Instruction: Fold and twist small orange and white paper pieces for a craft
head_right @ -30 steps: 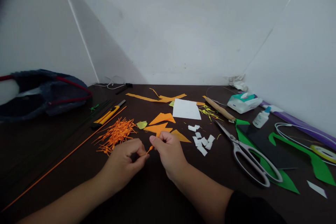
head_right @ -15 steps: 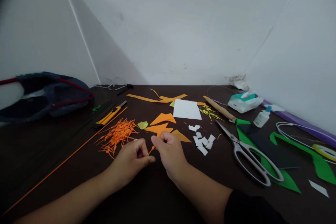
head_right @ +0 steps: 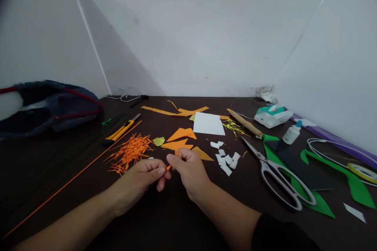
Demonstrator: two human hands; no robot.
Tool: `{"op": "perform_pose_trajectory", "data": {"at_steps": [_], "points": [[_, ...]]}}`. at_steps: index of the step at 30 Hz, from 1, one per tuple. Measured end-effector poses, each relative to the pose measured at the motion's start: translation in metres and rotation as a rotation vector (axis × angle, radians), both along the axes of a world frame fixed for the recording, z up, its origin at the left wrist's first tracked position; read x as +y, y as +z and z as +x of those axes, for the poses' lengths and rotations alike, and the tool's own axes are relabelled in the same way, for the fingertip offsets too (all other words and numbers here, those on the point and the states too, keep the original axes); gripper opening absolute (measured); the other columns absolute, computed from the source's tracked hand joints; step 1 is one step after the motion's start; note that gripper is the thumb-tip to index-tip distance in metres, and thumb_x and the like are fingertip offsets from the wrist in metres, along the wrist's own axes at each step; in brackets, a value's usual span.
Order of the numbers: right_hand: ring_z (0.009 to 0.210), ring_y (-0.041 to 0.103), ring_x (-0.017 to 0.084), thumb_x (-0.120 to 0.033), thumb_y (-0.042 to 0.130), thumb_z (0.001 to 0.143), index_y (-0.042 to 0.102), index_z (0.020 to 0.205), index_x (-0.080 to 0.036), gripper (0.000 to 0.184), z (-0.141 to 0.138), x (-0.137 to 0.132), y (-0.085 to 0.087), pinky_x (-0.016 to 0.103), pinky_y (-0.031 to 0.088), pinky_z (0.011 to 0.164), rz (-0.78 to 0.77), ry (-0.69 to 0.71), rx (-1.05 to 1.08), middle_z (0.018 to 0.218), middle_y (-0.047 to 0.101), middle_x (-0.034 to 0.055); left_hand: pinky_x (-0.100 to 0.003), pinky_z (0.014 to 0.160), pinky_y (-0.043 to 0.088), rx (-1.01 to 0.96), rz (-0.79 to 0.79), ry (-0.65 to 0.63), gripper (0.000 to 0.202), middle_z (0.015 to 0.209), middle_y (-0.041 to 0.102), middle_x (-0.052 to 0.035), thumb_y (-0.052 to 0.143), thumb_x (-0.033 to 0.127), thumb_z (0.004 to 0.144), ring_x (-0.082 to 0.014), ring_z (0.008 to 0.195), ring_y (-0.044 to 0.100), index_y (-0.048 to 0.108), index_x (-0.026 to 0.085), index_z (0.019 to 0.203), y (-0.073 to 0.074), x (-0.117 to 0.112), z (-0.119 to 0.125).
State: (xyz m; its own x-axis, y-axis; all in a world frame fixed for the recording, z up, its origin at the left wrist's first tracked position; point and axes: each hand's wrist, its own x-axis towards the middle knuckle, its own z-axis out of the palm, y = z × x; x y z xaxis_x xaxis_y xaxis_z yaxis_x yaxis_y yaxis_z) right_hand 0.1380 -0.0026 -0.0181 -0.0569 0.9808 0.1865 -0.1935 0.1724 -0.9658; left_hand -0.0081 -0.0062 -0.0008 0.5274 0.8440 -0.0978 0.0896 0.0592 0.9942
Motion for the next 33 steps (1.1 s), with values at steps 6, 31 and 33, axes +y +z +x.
{"op": "perform_pose_trajectory", "data": {"at_steps": [6, 31, 33], "points": [[0.051, 0.037, 0.01, -0.03, 0.059, 0.071, 0.045, 0.052, -0.018, 0.027, -0.001, 0.0, -0.001, 0.025, 0.033, 0.054, -0.009, -0.039, -0.053, 0.052, 0.042, -0.0048, -0.024, 0.059, 0.034, 0.1, 0.103, 0.129, 0.018, 0.054, 0.05, 0.0044, 0.048, 0.026, 0.079, -0.0119, 0.057, 0.045, 0.053, 0.018, 0.064, 0.002, -0.002, 0.001], [0.056, 0.039, 0.011, -0.021, 0.061, 0.068, 0.05, 0.056, -0.017, 0.017, -0.01, -0.003, -0.001, 0.026, 0.033, 0.058, -0.097, 0.044, 0.089, 0.056, 0.046, -0.0038, -0.023, 0.052, 0.031, 0.287, 0.39, 0.331, 0.021, 0.054, 0.04, 0.0061, 0.054, 0.021, 0.069, -0.0108, 0.053, 0.038, 0.039, 0.019, 0.055, 0.001, -0.005, 0.002], [0.054, 0.038, 0.01, -0.022, 0.06, 0.069, 0.047, 0.056, -0.018, 0.018, -0.012, -0.003, -0.002, 0.026, 0.032, 0.056, -0.095, 0.02, 0.071, 0.054, 0.044, -0.0044, -0.024, 0.053, 0.033, 0.362, 0.479, 0.355, 0.02, 0.056, 0.043, 0.0046, 0.054, 0.02, 0.07, -0.0117, 0.055, 0.041, 0.04, 0.019, 0.055, 0.001, -0.006, 0.002]]}}
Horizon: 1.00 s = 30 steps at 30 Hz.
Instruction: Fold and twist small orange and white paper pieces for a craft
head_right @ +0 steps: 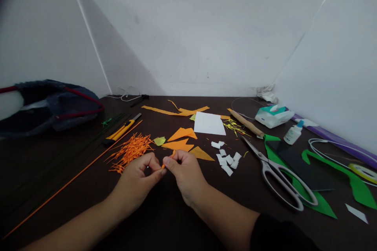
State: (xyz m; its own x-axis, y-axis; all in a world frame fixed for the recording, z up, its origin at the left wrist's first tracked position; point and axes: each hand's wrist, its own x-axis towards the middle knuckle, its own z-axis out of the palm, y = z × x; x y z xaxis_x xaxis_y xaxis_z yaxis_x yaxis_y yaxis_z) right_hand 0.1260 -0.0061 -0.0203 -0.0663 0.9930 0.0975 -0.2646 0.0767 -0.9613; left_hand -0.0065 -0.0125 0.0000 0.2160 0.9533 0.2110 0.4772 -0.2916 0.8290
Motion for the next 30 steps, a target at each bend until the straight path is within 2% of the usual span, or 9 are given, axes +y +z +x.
{"op": "perform_pose_trajectory", "data": {"at_steps": [4, 8, 13, 15, 21, 23, 26, 28, 30], "points": [[0.051, 0.035, 0.011, -0.025, 0.057, 0.07, 0.043, 0.055, -0.019, 0.022, -0.002, -0.002, 0.0, 0.025, 0.03, 0.052, 0.011, -0.062, -0.105, 0.051, 0.041, -0.0048, -0.026, 0.056, 0.034, 0.133, 0.129, 0.0, 0.018, 0.061, 0.048, 0.002, 0.053, 0.02, 0.071, -0.0134, 0.059, 0.045, 0.043, 0.019, 0.057, -0.002, 0.0, -0.001], [0.048, 0.032, 0.01, -0.026, 0.053, 0.071, 0.038, 0.053, -0.02, 0.024, 0.0, -0.001, 0.006, 0.024, 0.027, 0.047, 0.046, -0.149, -0.357, 0.049, 0.034, -0.0059, -0.026, 0.058, 0.035, 0.191, 0.175, -0.033, 0.016, 0.063, 0.05, 0.0008, 0.053, 0.019, 0.073, -0.0141, 0.062, 0.047, 0.046, 0.019, 0.058, -0.005, 0.002, -0.002], [0.05, 0.035, 0.011, -0.022, 0.05, 0.07, 0.031, 0.05, -0.02, 0.027, 0.008, 0.001, 0.014, 0.024, 0.029, 0.05, 0.328, -0.172, -0.712, 0.05, 0.036, -0.0047, -0.025, 0.057, 0.034, 0.213, 0.183, -0.069, 0.016, 0.063, 0.05, 0.0013, 0.052, 0.018, 0.073, -0.0136, 0.061, 0.047, 0.046, 0.018, 0.059, -0.006, 0.004, -0.002], [0.05, 0.035, 0.011, -0.022, 0.049, 0.071, 0.031, 0.05, -0.02, 0.028, 0.01, 0.001, 0.014, 0.024, 0.029, 0.05, 0.351, -0.146, -0.741, 0.05, 0.036, -0.0047, -0.025, 0.056, 0.033, 0.238, 0.198, -0.082, 0.016, 0.062, 0.049, 0.0015, 0.052, 0.017, 0.073, -0.0134, 0.061, 0.046, 0.046, 0.018, 0.058, -0.004, 0.004, -0.002], [0.047, 0.03, 0.01, -0.028, 0.047, 0.075, 0.032, 0.053, -0.02, 0.028, 0.007, 0.002, 0.006, 0.022, 0.027, 0.045, 0.152, -0.072, -0.564, 0.049, 0.03, -0.0065, -0.027, 0.059, 0.032, 0.327, 0.321, -0.086, 0.022, 0.056, 0.043, 0.0023, 0.05, 0.011, 0.069, -0.0144, 0.061, 0.042, 0.038, 0.018, 0.052, 0.001, 0.002, -0.003], [0.049, 0.031, 0.01, -0.028, 0.049, 0.075, 0.033, 0.053, -0.02, 0.028, 0.009, 0.003, 0.005, 0.023, 0.028, 0.047, 0.206, -0.061, -0.555, 0.051, 0.032, -0.006, -0.027, 0.059, 0.033, 0.29, 0.256, -0.085, 0.02, 0.058, 0.044, 0.0025, 0.056, 0.017, 0.069, -0.0147, 0.062, 0.043, 0.041, 0.019, 0.056, 0.002, 0.002, -0.003], [0.053, 0.036, 0.011, -0.028, 0.052, 0.074, 0.036, 0.053, -0.02, 0.028, 0.013, 0.005, 0.007, 0.024, 0.031, 0.051, 0.333, -0.041, -0.588, 0.055, 0.037, -0.0043, -0.027, 0.062, 0.037, 0.125, 0.066, -0.155, 0.021, 0.071, 0.054, 0.0007, 0.065, 0.028, 0.066, -0.0156, 0.067, 0.049, 0.049, 0.019, 0.075, 0.002, 0.003, -0.005], [0.055, 0.039, 0.012, -0.028, 0.053, 0.074, 0.038, 0.053, -0.019, 0.028, 0.014, 0.005, 0.008, 0.025, 0.033, 0.053, 0.375, -0.02, -0.579, 0.058, 0.04, -0.0031, -0.028, 0.068, 0.039, 0.014, -0.024, -0.214, 0.022, 0.08, 0.058, -0.001, 0.063, 0.03, 0.069, -0.0163, 0.075, 0.052, 0.053, 0.019, 0.085, 0.003, 0.004, -0.005], [0.056, 0.04, 0.012, -0.029, 0.053, 0.074, 0.039, 0.053, -0.019, 0.027, 0.015, 0.005, 0.008, 0.025, 0.034, 0.053, 0.408, -0.002, -0.557, 0.059, 0.041, -0.0023, -0.028, 0.07, 0.039, -0.056, -0.088, -0.239, 0.016, 0.081, 0.06, -0.0017, 0.057, 0.03, 0.075, -0.0164, 0.076, 0.053, 0.056, 0.018, 0.086, 0.005, 0.005, -0.006]]}}
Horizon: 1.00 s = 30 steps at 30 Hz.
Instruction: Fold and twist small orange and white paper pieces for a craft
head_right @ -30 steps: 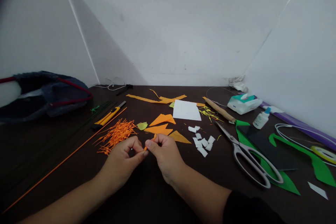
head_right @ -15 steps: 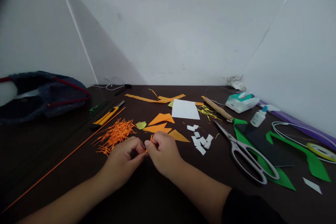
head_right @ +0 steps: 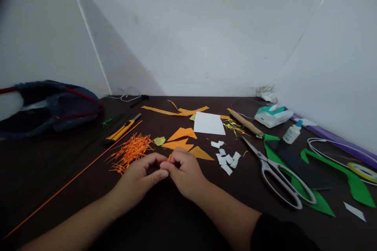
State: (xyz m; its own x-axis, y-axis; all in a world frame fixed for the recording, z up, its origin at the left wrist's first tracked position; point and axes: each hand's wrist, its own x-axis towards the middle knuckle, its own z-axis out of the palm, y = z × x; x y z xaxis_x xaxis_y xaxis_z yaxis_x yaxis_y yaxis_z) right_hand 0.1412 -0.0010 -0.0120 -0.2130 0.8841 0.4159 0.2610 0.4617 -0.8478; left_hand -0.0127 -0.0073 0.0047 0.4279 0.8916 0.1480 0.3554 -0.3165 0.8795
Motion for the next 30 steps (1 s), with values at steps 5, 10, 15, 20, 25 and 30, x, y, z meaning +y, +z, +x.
{"op": "perform_pose_trajectory", "data": {"at_steps": [5, 10, 15, 20, 25, 30], "points": [[0.059, 0.045, 0.012, -0.026, 0.054, 0.075, 0.046, 0.053, -0.019, 0.024, 0.002, 0.001, -0.001, 0.027, 0.037, 0.058, 0.027, 0.045, 0.018, 0.061, 0.046, -0.0016, -0.028, 0.071, 0.037, -0.145, -0.167, -0.056, 0.03, 0.072, 0.062, -0.002, 0.042, 0.037, 0.084, -0.0167, 0.073, 0.054, 0.061, 0.016, 0.073, 0.002, 0.002, -0.002], [0.063, 0.049, 0.013, -0.025, 0.056, 0.076, 0.061, 0.061, -0.021, 0.016, 0.003, -0.002, 0.002, 0.028, 0.04, 0.062, 0.07, 0.095, 0.004, 0.062, 0.05, -0.0013, -0.027, 0.071, 0.034, -0.301, -0.359, -0.108, 0.042, 0.064, 0.061, -0.002, 0.037, 0.038, 0.087, -0.0156, 0.07, 0.052, 0.062, 0.015, 0.061, -0.002, 0.001, -0.002], [0.068, 0.05, 0.014, -0.024, 0.062, 0.071, 0.068, 0.068, -0.025, 0.007, 0.003, -0.003, 0.003, 0.03, 0.041, 0.065, 0.069, 0.055, 0.054, 0.069, 0.05, 0.0002, -0.027, 0.069, 0.036, -0.543, -0.544, -0.151, 0.024, 0.062, 0.059, -0.0014, 0.051, 0.031, 0.081, -0.0135, 0.065, 0.051, 0.058, 0.014, 0.065, -0.007, 0.001, -0.001], [0.072, 0.053, 0.015, -0.023, 0.062, 0.071, 0.07, 0.074, -0.026, 0.009, 0.001, -0.003, 0.002, 0.031, 0.042, 0.069, -0.035, 0.038, 0.242, 0.072, 0.055, 0.0006, -0.027, 0.069, 0.035, -0.534, -0.457, -0.087, 0.016, 0.063, 0.057, 0.0006, 0.057, 0.025, 0.076, -0.013, 0.067, 0.049, 0.053, 0.016, 0.065, -0.007, 0.001, 0.0], [0.068, 0.053, 0.014, -0.022, 0.063, 0.07, 0.066, 0.066, -0.022, 0.006, -0.002, 0.001, -0.004, 0.029, 0.042, 0.067, -0.204, 0.012, 0.424, 0.069, 0.058, -0.0007, -0.024, 0.061, 0.032, -0.331, -0.268, 0.081, 0.016, 0.061, 0.05, 0.0043, 0.062, 0.022, 0.069, -0.0119, 0.062, 0.043, 0.049, 0.017, 0.061, -0.005, 0.003, 0.002], [0.066, 0.052, 0.013, -0.022, 0.062, 0.071, 0.064, 0.066, -0.019, 0.006, -0.003, 0.003, -0.008, 0.028, 0.041, 0.066, -0.299, 0.006, 0.432, 0.067, 0.058, -0.0008, -0.024, 0.057, 0.032, -0.289, -0.267, 0.09, 0.019, 0.06, 0.048, 0.0053, 0.064, 0.024, 0.066, -0.0117, 0.06, 0.042, 0.047, 0.018, 0.063, -0.002, 0.005, 0.003]]}}
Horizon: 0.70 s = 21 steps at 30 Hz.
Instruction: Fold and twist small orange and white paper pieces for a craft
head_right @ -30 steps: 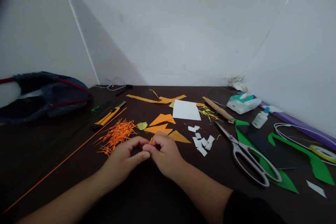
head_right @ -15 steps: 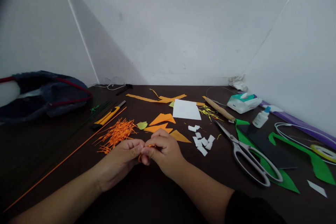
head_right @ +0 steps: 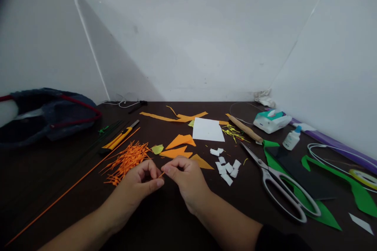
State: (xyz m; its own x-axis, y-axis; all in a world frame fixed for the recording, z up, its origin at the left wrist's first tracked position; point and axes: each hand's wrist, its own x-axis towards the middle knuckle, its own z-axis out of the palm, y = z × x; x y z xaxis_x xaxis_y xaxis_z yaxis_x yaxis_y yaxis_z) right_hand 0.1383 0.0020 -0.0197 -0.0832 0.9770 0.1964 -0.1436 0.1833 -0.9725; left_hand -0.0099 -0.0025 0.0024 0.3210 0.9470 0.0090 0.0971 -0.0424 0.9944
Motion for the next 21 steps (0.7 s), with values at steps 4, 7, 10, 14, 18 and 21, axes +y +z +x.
{"op": "perform_pose_trajectory", "data": {"at_steps": [4, 7, 10, 14, 18, 21], "points": [[0.054, 0.052, 0.012, -0.023, 0.056, 0.075, 0.062, 0.067, -0.018, 0.011, -0.0006, -0.0012, 0.0024, 0.029, 0.042, 0.062, -0.041, 0.102, 0.048, 0.058, 0.056, -0.0022, -0.025, 0.061, 0.034, -0.033, -0.067, -0.123, 0.022, 0.068, 0.057, 0.0002, 0.049, 0.036, 0.08, -0.0137, 0.065, 0.046, 0.056, 0.016, 0.071, 0.0032, -0.0017, 0.0001], [0.049, 0.052, 0.012, -0.024, 0.056, 0.075, 0.061, 0.069, -0.018, 0.01, -0.0006, -0.0022, 0.0042, 0.031, 0.043, 0.062, -0.05, 0.142, 0.066, 0.053, 0.054, -0.0033, -0.025, 0.062, 0.034, -0.056, -0.098, -0.156, 0.031, 0.068, 0.059, -0.0013, 0.042, 0.037, 0.084, -0.0137, 0.066, 0.046, 0.059, 0.015, 0.069, 0.0034, -0.0024, -0.0003], [0.055, 0.054, 0.012, -0.021, 0.058, 0.073, 0.064, 0.069, -0.018, 0.008, 0.0, -0.0022, 0.0043, 0.03, 0.043, 0.064, -0.013, 0.125, 0.075, 0.059, 0.056, -0.0023, -0.024, 0.062, 0.032, -0.062, -0.12, -0.141, 0.023, 0.066, 0.058, 0.0006, 0.05, 0.032, 0.08, -0.0123, 0.063, 0.045, 0.059, 0.015, 0.068, 0.0014, -0.0018, -0.0008], [0.066, 0.054, 0.013, -0.022, 0.062, 0.071, 0.067, 0.068, -0.02, 0.005, 0.0004, -0.0015, 0.0031, 0.028, 0.042, 0.065, -0.001, 0.088, 0.055, 0.068, 0.059, -0.0005, -0.023, 0.063, 0.031, -0.034, -0.081, -0.089, 0.019, 0.061, 0.055, 0.0029, 0.056, 0.027, 0.075, -0.0115, 0.063, 0.043, 0.054, 0.015, 0.061, -0.0007, -0.0008, -0.0003], [0.068, 0.053, 0.013, -0.021, 0.063, 0.069, 0.067, 0.069, -0.02, 0.004, -0.0005, -0.0015, 0.0029, 0.028, 0.041, 0.066, -0.027, 0.084, 0.041, 0.069, 0.06, -0.0001, -0.024, 0.058, 0.032, 0.021, -0.047, -0.047, 0.017, 0.057, 0.052, 0.0042, 0.056, 0.025, 0.072, -0.0113, 0.058, 0.042, 0.05, 0.016, 0.059, -0.0002, -0.001, 0.001], [0.066, 0.052, 0.014, -0.021, 0.063, 0.068, 0.067, 0.068, -0.02, 0.004, -0.0016, -0.002, 0.0035, 0.028, 0.041, 0.066, -0.053, 0.077, 0.033, 0.067, 0.06, -0.0002, -0.023, 0.053, 0.03, 0.109, -0.009, 0.016, 0.016, 0.054, 0.047, 0.0059, 0.056, 0.024, 0.07, -0.0107, 0.053, 0.041, 0.047, 0.017, 0.058, 0.0013, -0.0021, 0.0017]]}}
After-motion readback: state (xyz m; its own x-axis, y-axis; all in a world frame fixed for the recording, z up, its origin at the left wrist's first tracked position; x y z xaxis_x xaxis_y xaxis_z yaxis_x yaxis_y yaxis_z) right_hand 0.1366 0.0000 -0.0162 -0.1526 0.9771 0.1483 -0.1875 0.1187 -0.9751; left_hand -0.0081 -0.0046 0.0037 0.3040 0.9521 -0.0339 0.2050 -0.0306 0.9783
